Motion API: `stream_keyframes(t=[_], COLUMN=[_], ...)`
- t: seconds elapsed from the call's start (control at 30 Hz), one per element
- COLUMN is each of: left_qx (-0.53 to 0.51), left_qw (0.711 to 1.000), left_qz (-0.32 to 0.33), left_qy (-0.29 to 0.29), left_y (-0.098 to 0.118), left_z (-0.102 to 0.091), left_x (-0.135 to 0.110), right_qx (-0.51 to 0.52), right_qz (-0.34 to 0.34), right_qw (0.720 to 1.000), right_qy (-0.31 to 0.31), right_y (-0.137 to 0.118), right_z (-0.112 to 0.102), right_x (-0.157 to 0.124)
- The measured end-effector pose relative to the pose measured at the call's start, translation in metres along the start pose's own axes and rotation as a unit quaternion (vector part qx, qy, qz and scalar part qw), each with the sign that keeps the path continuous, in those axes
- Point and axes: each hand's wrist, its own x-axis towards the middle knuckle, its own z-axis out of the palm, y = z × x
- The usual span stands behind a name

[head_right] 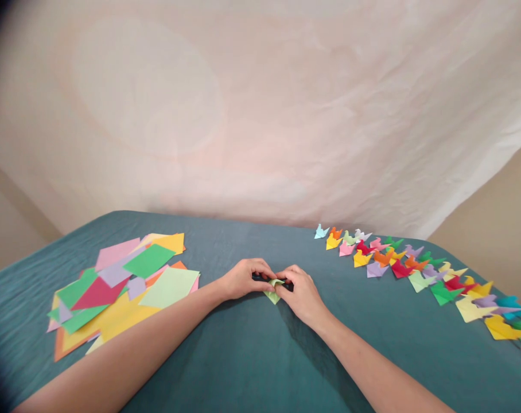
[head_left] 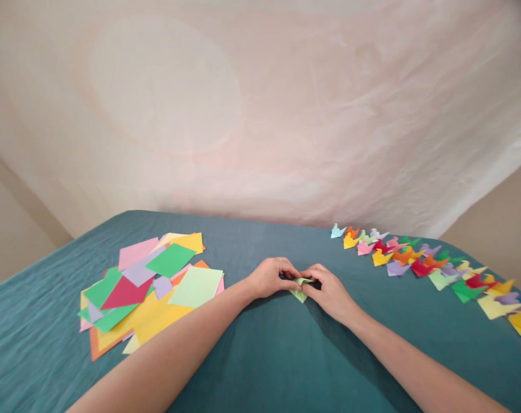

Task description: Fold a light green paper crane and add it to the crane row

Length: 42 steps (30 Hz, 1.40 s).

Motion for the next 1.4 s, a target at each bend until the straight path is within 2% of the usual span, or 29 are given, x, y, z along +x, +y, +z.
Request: stream_keyframes(t=[0.43, 0.6, 0.87, 1.4], left_qx=[0.005, 0.002, 0.019, 0.114], left_qw=[0.999, 0.998, 0.998, 0.988], left_qz=[-0.038, -0.043, -0.042, -0.041], left_qy=[0.028, 0.041, 0.052, 0.092], left_y=[-0.001, -0.001, 0.000, 0.009], left_z=[0.007, 0.007, 0.009, 0.018], left_x=[0.002, 0.002, 0.002, -0.003], right_qx=[0.016, 0.012, 0.010, -0.005], right_qz=[0.000, -0.024, -0.036, -0.056], right_qw=[1.000, 0.998, 0.996, 0.993], right_qy=[-0.024, -0.059, -0.075, -0.106], right_y=[0.002, 0.001, -0.003, -0.004], right_z=[-0.003, -0.008, -0.012, -0.019], right_x=[0.002, 0.000, -0.005, -0.006])
